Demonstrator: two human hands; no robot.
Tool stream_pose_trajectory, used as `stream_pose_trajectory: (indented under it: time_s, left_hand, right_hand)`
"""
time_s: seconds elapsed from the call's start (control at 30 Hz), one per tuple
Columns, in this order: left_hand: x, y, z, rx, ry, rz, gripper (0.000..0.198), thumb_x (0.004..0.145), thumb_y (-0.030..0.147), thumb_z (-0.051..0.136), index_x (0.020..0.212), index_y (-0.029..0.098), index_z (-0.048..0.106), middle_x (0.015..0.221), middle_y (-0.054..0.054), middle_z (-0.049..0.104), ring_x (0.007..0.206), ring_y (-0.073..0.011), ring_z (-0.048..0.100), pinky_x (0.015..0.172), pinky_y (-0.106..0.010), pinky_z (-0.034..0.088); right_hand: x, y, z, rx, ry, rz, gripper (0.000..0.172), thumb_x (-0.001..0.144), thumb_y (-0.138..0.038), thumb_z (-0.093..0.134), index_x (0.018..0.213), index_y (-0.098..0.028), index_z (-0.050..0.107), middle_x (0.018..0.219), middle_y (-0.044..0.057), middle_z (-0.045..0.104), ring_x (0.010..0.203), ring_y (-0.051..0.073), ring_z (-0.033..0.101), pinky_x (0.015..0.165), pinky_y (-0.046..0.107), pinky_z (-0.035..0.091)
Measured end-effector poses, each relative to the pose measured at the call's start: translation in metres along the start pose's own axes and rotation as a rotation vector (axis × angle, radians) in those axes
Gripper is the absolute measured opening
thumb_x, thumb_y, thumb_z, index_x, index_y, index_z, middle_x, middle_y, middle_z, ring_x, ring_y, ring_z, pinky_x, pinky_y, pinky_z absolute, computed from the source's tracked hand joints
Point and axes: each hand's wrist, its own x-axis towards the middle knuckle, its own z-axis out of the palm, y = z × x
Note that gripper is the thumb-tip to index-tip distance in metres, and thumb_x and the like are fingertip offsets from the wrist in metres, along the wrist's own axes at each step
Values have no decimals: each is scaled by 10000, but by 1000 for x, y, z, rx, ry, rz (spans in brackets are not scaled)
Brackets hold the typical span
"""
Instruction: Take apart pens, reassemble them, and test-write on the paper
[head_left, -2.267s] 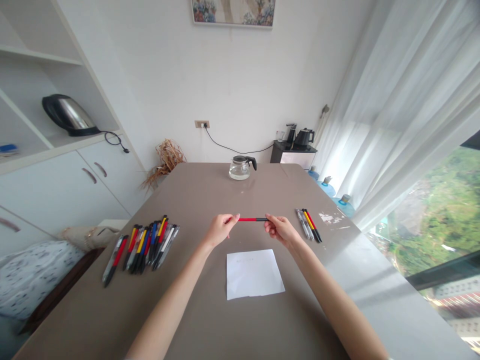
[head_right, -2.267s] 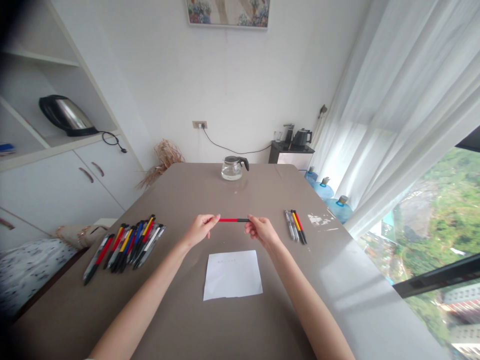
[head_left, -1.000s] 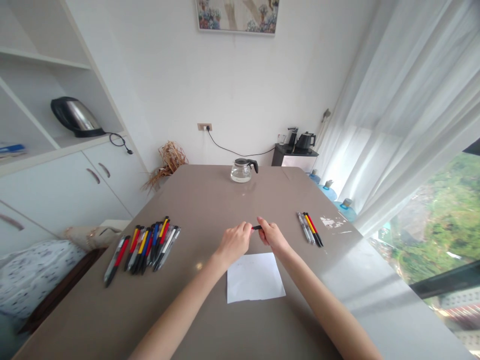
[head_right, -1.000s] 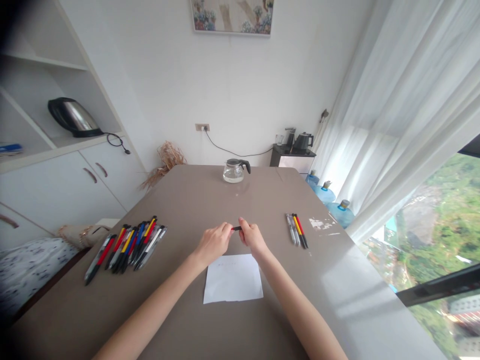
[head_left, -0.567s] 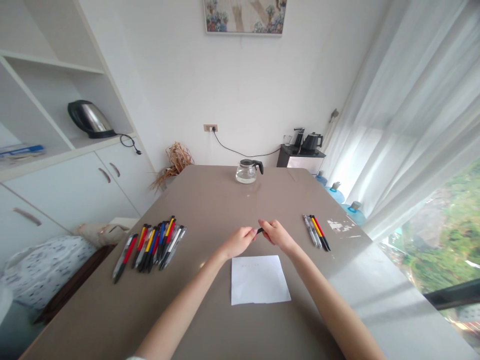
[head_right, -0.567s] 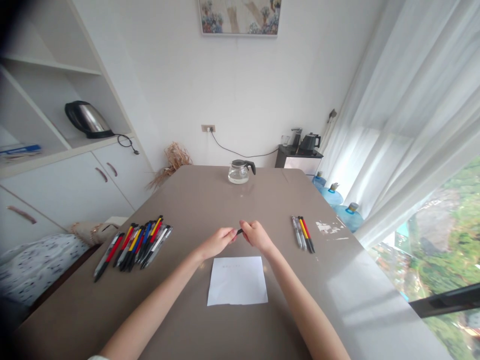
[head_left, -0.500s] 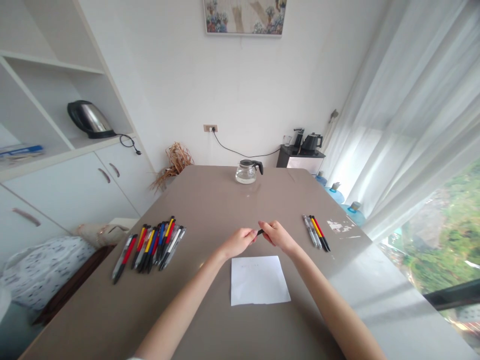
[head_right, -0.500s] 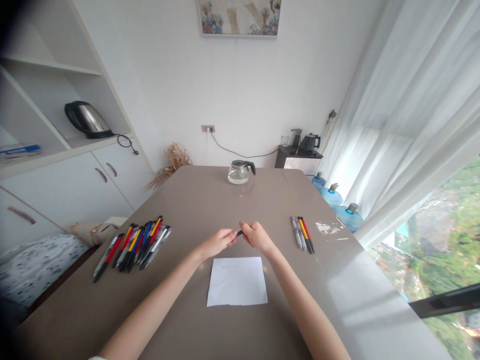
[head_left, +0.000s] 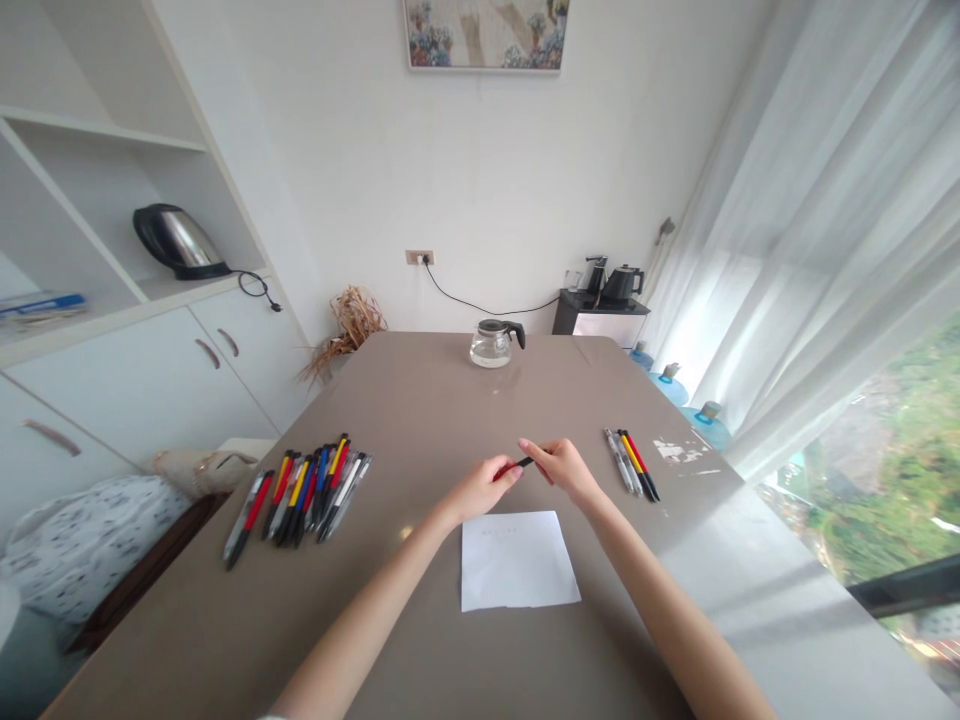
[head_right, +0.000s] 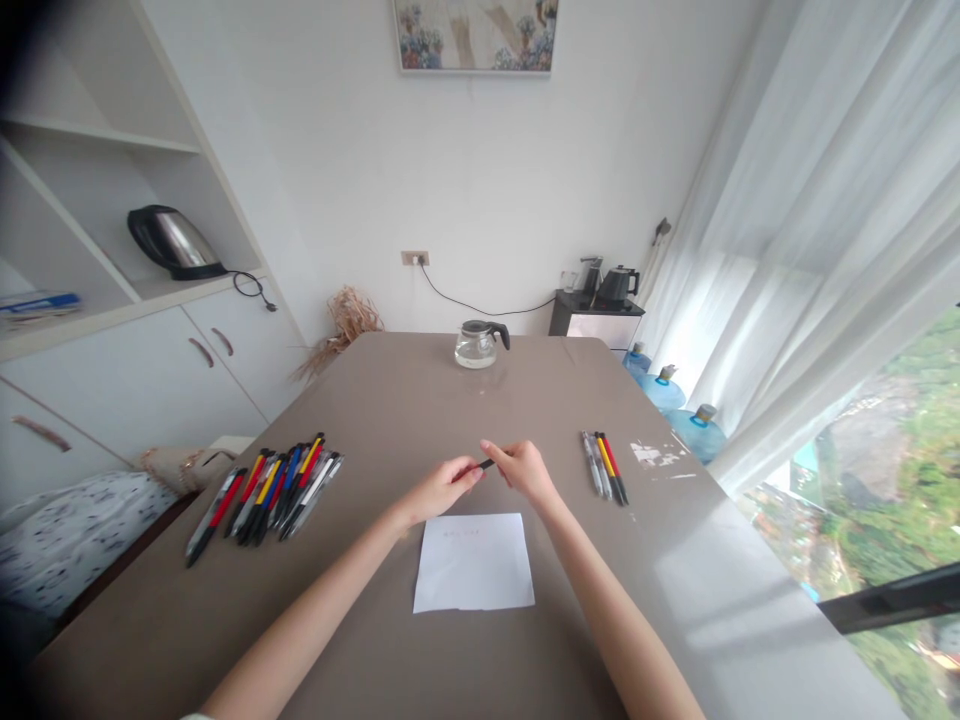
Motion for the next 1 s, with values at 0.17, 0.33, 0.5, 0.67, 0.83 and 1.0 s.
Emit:
stream_pose_trajectory:
  time_s: [0.17,0.33,0.5,0.67,0.83,1.0]
  left_hand:
    - [-3,7,0,100,67,14,372,820,423,286,814,155,544,623,9,505,560,-101,421,553,-215,330]
    - [-4,9,-3,148,84,36,380,824,402,283,836,155,571,621,5,520,565,-108,432,557,-217,328]
    - [-3,4,-3,144,57,61,393,828,411,270,817,154,567,572,21,450,522,-94,383,508,-207,288]
    - [-1,-2,-5,146,43,32,430,830,423,249,805,145,575,539,28,394,494,-89,341,484,-207,258]
    - [0,-2,-4,153,43,34,425,829,425,247,797,150,570,538,28,393,492,-90,344,483,-208,255]
    - [-2,1,-4,188,40,33,419,828,421,246,779,156,567,565,16,449,508,-98,380,498,-212,274]
  right_hand:
    - [0,4,0,35,43,7,556,705,-603,374,360,-168,343,300,-31,320,317,53,295,393,205,252]
    - [0,7,-4,77,-13,-57,516,746,-541,358,399,-161,392,354,-19,397,360,61,348,426,196,296]
    - [1,8,-8,82,-102,-50,475,762,-493,356,473,-144,497,426,13,509,392,67,376,417,193,297]
    - [0,4,-13,123,-184,-114,302,715,-402,470,744,-136,612,651,41,623,520,94,484,440,185,336]
    - [0,4,-13,169,-201,-71,307,702,-390,489,833,-139,611,680,46,631,542,101,507,452,187,369]
    - [4,11,-9,137,-95,-56,387,724,-475,442,738,-125,608,590,40,597,424,70,417,387,182,326]
